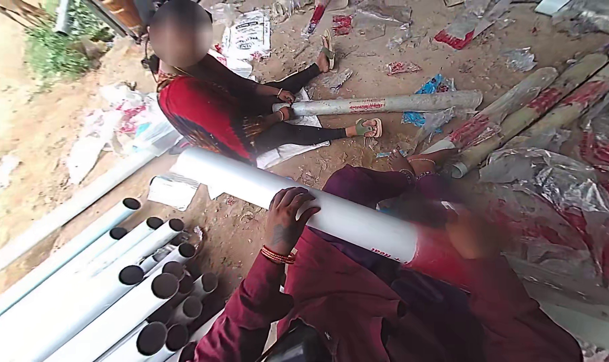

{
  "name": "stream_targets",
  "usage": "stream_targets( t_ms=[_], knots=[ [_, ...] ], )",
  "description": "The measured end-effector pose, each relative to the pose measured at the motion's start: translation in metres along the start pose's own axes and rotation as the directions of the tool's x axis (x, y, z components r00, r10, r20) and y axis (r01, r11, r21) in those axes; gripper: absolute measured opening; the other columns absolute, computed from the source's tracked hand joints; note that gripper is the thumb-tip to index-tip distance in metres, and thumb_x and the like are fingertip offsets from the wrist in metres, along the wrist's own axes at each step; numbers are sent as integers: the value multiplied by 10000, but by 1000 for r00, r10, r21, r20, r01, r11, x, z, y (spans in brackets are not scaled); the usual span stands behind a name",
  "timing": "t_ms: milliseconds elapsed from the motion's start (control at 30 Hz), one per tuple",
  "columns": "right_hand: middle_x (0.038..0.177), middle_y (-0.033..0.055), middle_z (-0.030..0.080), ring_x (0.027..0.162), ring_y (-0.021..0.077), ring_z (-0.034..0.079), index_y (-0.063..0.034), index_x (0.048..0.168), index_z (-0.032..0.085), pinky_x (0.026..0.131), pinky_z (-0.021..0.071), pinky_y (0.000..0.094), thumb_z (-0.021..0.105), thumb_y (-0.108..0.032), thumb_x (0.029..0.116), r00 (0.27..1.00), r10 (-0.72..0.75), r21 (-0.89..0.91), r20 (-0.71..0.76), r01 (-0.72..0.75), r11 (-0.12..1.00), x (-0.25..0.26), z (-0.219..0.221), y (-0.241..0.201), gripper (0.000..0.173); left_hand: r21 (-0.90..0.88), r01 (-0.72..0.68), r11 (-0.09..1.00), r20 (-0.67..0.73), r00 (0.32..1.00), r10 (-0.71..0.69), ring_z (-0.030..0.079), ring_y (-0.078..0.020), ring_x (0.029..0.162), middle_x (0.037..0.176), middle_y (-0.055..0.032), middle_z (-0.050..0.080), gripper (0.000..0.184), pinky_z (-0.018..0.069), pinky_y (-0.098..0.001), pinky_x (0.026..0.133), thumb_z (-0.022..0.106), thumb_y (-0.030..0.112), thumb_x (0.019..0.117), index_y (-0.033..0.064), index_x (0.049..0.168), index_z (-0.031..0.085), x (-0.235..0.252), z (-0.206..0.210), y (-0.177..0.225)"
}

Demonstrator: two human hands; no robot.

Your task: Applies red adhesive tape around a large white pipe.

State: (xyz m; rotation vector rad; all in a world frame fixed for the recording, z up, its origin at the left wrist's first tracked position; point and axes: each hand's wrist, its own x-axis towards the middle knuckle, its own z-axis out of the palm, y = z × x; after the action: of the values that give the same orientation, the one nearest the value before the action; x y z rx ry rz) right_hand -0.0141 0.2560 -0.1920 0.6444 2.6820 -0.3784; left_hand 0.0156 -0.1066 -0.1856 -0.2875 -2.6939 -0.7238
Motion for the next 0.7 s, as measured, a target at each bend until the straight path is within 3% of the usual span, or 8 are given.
stream_targets(
  t_ms=[67, 167, 267, 400, 500, 600, 700],
  knots=[
    [1263, 340, 642, 1232, 511, 599, 32, 1376, 579, 1002, 433, 662, 373, -256, 1118, 1000, -3, 4, 17, 3, 1000, -3, -5, -1, 438, 16, -5, 1000, 52, 999, 4, 684, -363, 1103, 1125, -100, 755, 254, 497, -569, 977, 741, 343, 907, 114, 1004, 792, 5, -4, 3],
    [1256, 339, 647, 1225, 502, 607, 34, 1360, 598, 1012, 431, 645, 374, -257, 1109, 1000, -13, 15, -14, 13, 1000, -2, -1, 3, 445, 40, -15, 999, 91, 996, 11, 679, -375, 1119, 1143, -104, 751, 211, 470, -594, 1001, 733, 296, 918, 123, 1023, 794, 5, -5, 8],
    [1370, 310, 597, 1319, 468, 547, 19, 1433, 538, 1089, 381, 610, 318, -257, 1119, 997, 10, 12, 80, -11, 1000, -4, -8, -1, 472, 22, -11, 1000, 78, 997, 10, 673, -384, 1140, 1146, -119, 747, 189, 472, -592, 1026, 725, 257, 924, 100, 1010, 788, 4, -2, 9],
    [1263, 326, 648, 1224, 488, 612, 22, 1374, 585, 997, 437, 643, 361, -266, 1115, 1000, 9, -14, 4, -9, 1000, -1, 0, 1, 447, 1, 15, 1000, 72, 997, -15, 667, -405, 1172, 1153, -134, 749, 137, 438, -610, 1082, 740, 175, 905, 67, 976, 786, 4, -1, 15],
    [1258, 335, 648, 1224, 499, 608, 34, 1373, 587, 1001, 429, 650, 367, -270, 1118, 1000, 7, -13, 11, -7, 1000, -3, 0, -1, 454, -62, 50, 997, 97, 994, -44, 649, -413, 1196, 1182, -158, 737, 116, 401, -612, 1108, 737, 143, 895, 40, 923, 781, 3, -4, 14],
    [1335, 337, 607, 1280, 499, 568, 46, 1393, 566, 1048, 396, 642, 351, -255, 1113, 998, 1, 13, 57, -2, 1000, -4, -7, -3, 464, -105, 66, 992, 18, 998, -64, 683, -400, 1144, 1157, -207, 735, 179, 450, -567, 1085, 742, 125, 886, -31, 971, 755, 0, -5, 13],
    [1362, 340, 591, 1302, 498, 552, 69, 1406, 550, 1075, 387, 623, 346, -238, 1121, 995, 1, 19, 97, -2, 1000, -11, -15, -7, 465, -62, 76, 995, -3, 997, -76, 695, -387, 1132, 1139, -207, 740, 201, 464, -560, 1078, 744, 160, 890, -27, 962, 762, -2, -4, 17]
  ],
)
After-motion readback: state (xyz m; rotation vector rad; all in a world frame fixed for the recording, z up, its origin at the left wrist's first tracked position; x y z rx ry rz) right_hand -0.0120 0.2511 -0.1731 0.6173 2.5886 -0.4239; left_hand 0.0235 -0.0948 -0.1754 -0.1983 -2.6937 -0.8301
